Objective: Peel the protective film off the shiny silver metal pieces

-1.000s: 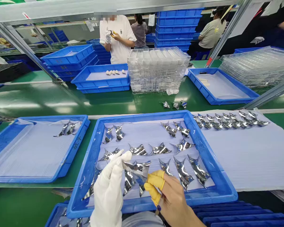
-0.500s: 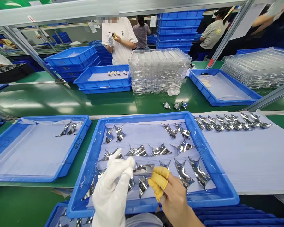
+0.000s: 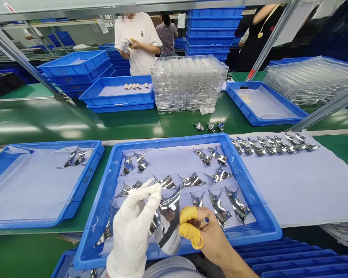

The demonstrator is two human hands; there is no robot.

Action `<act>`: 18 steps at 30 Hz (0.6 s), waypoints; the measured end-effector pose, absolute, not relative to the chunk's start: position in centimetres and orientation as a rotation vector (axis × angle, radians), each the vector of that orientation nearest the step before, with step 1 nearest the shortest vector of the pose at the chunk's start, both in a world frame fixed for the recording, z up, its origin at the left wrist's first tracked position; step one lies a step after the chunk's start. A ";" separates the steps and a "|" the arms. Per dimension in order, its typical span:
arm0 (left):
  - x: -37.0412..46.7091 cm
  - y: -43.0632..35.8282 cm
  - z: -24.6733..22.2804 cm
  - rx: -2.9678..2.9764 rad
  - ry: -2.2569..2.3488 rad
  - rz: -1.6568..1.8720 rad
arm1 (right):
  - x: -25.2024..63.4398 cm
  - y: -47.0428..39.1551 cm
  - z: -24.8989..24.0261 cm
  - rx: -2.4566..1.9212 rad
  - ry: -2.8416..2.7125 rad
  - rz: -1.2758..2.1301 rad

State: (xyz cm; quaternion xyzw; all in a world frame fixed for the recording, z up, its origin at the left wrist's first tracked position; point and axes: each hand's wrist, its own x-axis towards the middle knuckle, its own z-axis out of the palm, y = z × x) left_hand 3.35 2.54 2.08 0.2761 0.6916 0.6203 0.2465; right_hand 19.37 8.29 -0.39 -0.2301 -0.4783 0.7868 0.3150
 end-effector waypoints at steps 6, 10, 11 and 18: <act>3.5 2.9 2.5 0.553 1.873 1.645 | 19.2 8.1 -0.1 -0.642 -1.220 2.128; 3.4 3.3 2.5 0.582 1.893 1.685 | 19.2 8.1 0.4 -0.659 -1.188 2.157; 3.4 3.4 2.4 0.590 1.891 1.695 | 19.1 8.1 0.5 -0.652 -1.170 2.167; 3.2 3.5 1.9 0.769 1.825 1.775 | 18.7 8.1 -0.1 -0.684 -0.966 2.287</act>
